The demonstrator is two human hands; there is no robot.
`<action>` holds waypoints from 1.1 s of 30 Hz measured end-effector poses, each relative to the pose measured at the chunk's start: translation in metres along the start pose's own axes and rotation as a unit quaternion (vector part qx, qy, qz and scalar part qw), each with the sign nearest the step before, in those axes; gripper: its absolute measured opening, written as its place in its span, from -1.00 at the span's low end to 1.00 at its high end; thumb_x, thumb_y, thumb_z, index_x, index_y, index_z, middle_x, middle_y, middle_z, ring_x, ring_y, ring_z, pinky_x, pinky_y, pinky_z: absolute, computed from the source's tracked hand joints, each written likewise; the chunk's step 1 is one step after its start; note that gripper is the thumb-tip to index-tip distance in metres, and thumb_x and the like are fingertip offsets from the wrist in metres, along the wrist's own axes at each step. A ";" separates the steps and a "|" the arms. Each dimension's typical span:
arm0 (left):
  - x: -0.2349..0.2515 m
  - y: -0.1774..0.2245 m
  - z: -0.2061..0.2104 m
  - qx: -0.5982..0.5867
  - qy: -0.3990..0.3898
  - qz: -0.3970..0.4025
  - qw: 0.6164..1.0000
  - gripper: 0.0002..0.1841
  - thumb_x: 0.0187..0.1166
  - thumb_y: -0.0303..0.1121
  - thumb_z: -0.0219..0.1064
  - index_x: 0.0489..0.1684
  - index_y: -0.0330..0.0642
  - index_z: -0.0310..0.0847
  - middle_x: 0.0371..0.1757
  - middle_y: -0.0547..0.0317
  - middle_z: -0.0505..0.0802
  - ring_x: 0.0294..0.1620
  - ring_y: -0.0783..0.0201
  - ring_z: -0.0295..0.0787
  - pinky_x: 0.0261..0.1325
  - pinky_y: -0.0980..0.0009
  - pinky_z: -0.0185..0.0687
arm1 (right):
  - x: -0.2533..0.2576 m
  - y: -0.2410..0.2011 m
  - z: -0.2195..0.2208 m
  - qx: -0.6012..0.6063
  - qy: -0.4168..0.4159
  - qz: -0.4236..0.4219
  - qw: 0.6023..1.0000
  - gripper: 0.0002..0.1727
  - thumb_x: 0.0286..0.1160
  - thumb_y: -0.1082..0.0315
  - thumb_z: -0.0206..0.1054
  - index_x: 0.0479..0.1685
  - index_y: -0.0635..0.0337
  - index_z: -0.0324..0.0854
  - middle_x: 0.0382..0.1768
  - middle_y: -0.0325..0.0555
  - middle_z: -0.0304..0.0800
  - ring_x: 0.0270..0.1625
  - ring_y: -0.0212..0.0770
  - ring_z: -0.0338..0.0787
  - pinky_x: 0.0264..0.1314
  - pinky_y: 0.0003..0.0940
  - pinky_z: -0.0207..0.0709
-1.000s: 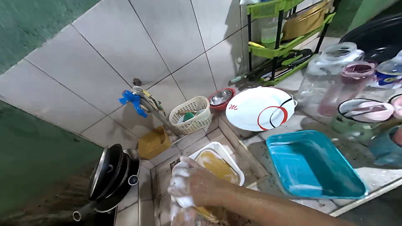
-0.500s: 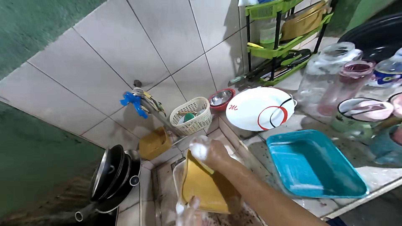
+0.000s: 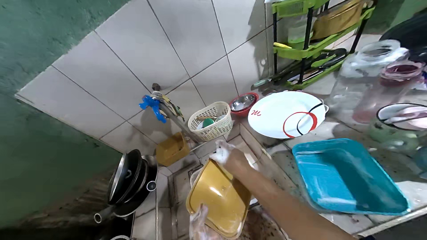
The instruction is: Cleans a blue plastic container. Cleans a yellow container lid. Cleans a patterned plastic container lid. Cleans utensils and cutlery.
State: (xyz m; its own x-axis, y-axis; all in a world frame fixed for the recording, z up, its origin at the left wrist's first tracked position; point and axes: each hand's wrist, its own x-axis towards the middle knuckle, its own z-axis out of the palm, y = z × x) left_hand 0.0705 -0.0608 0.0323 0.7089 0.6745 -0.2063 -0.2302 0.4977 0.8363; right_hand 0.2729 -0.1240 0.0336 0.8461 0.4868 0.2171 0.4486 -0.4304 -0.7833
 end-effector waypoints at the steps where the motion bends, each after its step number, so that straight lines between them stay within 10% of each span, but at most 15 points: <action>1: 0.005 -0.004 -0.003 0.005 0.003 0.012 1.000 -0.77 0.81 -0.40 -0.07 0.16 -0.20 0.48 -0.15 0.09 0.90 -0.12 0.22 0.93 -0.04 0.17 0.90 | -0.008 -0.008 0.008 -0.009 -0.004 0.025 1.000 -0.39 0.64 0.01 0.31 0.60 0.13 0.50 0.43 0.11 0.69 0.48 0.13 0.68 0.50 0.17 0.53; 4: 0.028 -0.012 -0.033 0.020 -0.040 0.041 0.998 -0.54 0.81 0.03 0.02 0.36 -0.13 0.52 0.09 0.10 0.85 0.14 0.23 0.84 0.20 0.15 0.79 | -0.062 -0.040 0.041 -0.027 -0.071 -0.052 0.996 -0.39 0.63 -0.02 0.18 0.56 0.12 0.54 0.63 0.10 0.49 0.76 0.12 0.35 0.79 0.21 0.15; 7: 0.032 0.002 -0.026 0.056 0.000 0.032 0.998 -0.40 0.84 0.17 -0.26 0.12 -0.09 0.60 -0.17 0.19 0.89 -0.12 0.34 0.88 -0.08 0.26 0.87 | -0.112 -0.049 0.056 0.027 -0.170 -0.183 0.968 -0.46 0.71 0.15 0.16 0.65 0.07 0.48 0.68 0.04 0.49 0.83 0.06 0.28 0.89 0.26 -0.09; 12: 0.019 0.013 -0.014 -0.033 0.015 -0.007 0.999 -0.48 0.85 0.12 -0.26 0.23 -0.06 0.49 -0.07 0.15 0.89 0.00 0.21 0.90 0.01 0.10 0.88 | -0.064 -0.006 0.032 0.000 -0.078 -0.097 0.992 -0.41 0.56 -0.03 0.30 0.62 -0.26 0.53 0.70 0.00 0.43 0.78 0.07 0.32 0.75 0.33 0.11; 15: 0.019 0.016 -0.011 -0.014 0.012 -0.001 1.000 -0.53 0.86 0.05 -0.19 0.24 -0.07 0.49 -0.06 0.13 0.90 -0.01 0.20 0.91 -0.01 0.10 0.89 | -0.027 0.019 0.009 0.090 -0.024 0.008 0.996 -0.39 0.61 0.11 0.34 0.63 0.09 0.47 0.41 0.16 0.70 0.38 0.14 0.76 0.38 0.21 0.61; 19: 0.040 0.018 -0.017 0.058 0.090 -0.012 0.994 -0.54 0.88 -0.03 -0.11 0.43 -0.17 0.42 0.12 -0.03 0.80 0.11 0.14 0.81 0.11 0.04 0.80 | -0.026 0.007 -0.006 0.106 -0.007 0.032 0.994 -0.52 0.45 0.20 0.47 0.31 0.25 0.66 0.08 0.19 0.83 0.12 0.14 0.85 0.21 0.20 0.68; 23: 0.052 0.022 -0.025 0.076 0.091 -0.105 0.987 -0.05 0.68 0.43 -0.50 0.74 -0.23 0.07 0.51 -0.28 0.56 0.41 -0.14 0.61 0.33 -0.13 0.60 | -0.055 -0.007 -0.010 0.033 0.136 -0.209 0.968 -0.64 0.11 0.36 0.58 -0.05 0.28 0.77 -0.12 0.13 0.88 -0.06 0.10 0.91 -0.07 0.06 0.79; 25: 0.049 0.025 -0.033 0.034 0.051 -0.118 0.991 0.12 0.53 0.57 -0.53 0.55 -0.39 0.25 0.29 -0.42 0.70 0.21 -0.24 0.76 0.15 -0.14 0.73 | -0.069 -0.003 -0.007 0.008 0.147 -0.337 0.930 -0.77 0.17 0.30 0.51 -0.17 0.13 0.82 -0.19 -0.07 0.90 -0.07 -0.05 0.90 -0.06 -0.10 0.81; 28: 0.042 0.024 -0.053 -0.025 -0.032 -0.076 0.996 -0.34 0.83 0.13 -0.22 0.11 -0.28 0.65 -0.08 -0.07 0.90 -0.06 0.10 0.91 -0.03 0.14 0.88 | -0.094 0.004 -0.006 0.001 0.025 -0.432 0.902 -0.88 0.40 0.33 0.45 -0.15 0.04 0.80 -0.11 -0.17 0.90 0.10 -0.08 0.87 0.24 -0.07 0.74; 30: 0.032 0.030 -0.043 0.049 0.056 -0.054 0.996 -0.74 0.79 -0.35 -0.04 0.03 -0.23 0.57 -0.24 0.05 0.84 -0.22 0.22 0.86 -0.17 0.22 0.85 | -0.099 0.019 0.002 -0.018 -0.063 -0.429 0.901 -0.83 0.45 0.31 0.41 -0.04 0.04 0.77 0.06 -0.14 0.89 0.31 -0.05 0.80 0.45 -0.03 0.62; 33: 0.034 0.040 -0.043 0.110 0.163 -0.042 0.980 -0.74 0.66 -0.48 0.09 0.25 -0.29 0.44 -0.08 -0.04 0.75 -0.13 0.16 0.75 -0.09 0.13 0.76 | -0.078 0.033 0.003 0.016 -0.219 -0.214 0.952 -0.65 0.52 0.36 0.34 0.22 0.29 0.71 0.30 0.15 0.77 0.50 0.09 0.65 0.64 0.01 0.43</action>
State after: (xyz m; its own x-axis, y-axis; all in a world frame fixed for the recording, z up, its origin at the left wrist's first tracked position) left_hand 0.0562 0.0055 0.0367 0.4611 0.7921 -0.4000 -0.0051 0.4531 0.8914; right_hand 0.2211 -0.1738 -0.0105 0.3836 0.8854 0.2627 0.7109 -0.1015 -0.6959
